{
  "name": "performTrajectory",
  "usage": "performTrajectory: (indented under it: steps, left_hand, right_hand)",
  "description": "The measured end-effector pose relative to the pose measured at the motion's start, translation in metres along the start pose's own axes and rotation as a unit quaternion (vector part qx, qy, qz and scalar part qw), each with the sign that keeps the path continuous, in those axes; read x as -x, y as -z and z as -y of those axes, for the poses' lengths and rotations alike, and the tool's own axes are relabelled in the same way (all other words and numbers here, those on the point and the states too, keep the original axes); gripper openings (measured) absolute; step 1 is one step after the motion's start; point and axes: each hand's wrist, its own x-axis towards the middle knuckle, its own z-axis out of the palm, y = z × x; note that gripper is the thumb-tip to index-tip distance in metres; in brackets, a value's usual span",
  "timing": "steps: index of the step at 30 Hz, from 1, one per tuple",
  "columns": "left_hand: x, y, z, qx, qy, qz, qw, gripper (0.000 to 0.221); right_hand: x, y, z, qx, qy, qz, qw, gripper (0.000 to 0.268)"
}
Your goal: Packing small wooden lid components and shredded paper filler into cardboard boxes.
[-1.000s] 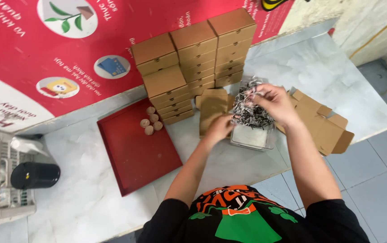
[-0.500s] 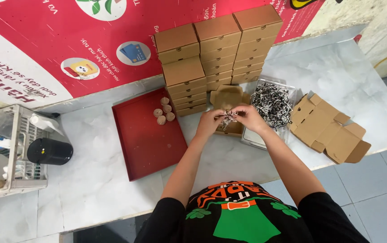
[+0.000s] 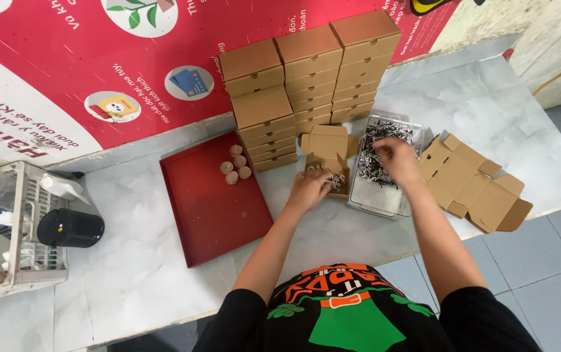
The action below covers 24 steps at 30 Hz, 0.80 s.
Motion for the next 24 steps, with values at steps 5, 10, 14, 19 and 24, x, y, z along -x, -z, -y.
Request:
performTrajectory:
  steps: [5, 10, 14, 19, 24]
  left_hand:
    - [0.0, 0.008, -0.028, -0.04, 0.064, 0.246, 0.966, 0.027]
    - [-0.014, -0.024, -0.035, -0.028, 0.029, 0.122, 0.992, 0.029]
    - [-0.042, -0.039, -0.061, 0.009, 0.006, 0.137, 0.99, 0.032]
    - [-0.071, -0.049, -0.086, -0.005, -0.083, 0.194, 0.977, 0.034]
    - [-0.071, -0.128, -0.061, -0.077, -0.105, 0.219, 0.967, 0.052]
  right_hand:
    - [0.013, 0.012, -0.063, -0.004, -0.075, -0.002, 0.997, 0.019]
    - [0.034, -0.004, -0.068, 0.122, 0.041, 0.083, 0.988, 0.044]
    - [0.04, -0.016, -0.071, 0.236, 0.042, 0.034, 0.97, 0.022]
    - [0.036, -0.001, -0.063, 0.09, 0.06, -0.038, 0.993, 0.015]
    - [0.031, 0.038, -0.025, -0.012, -0.006, -0.03, 0.999, 0.016]
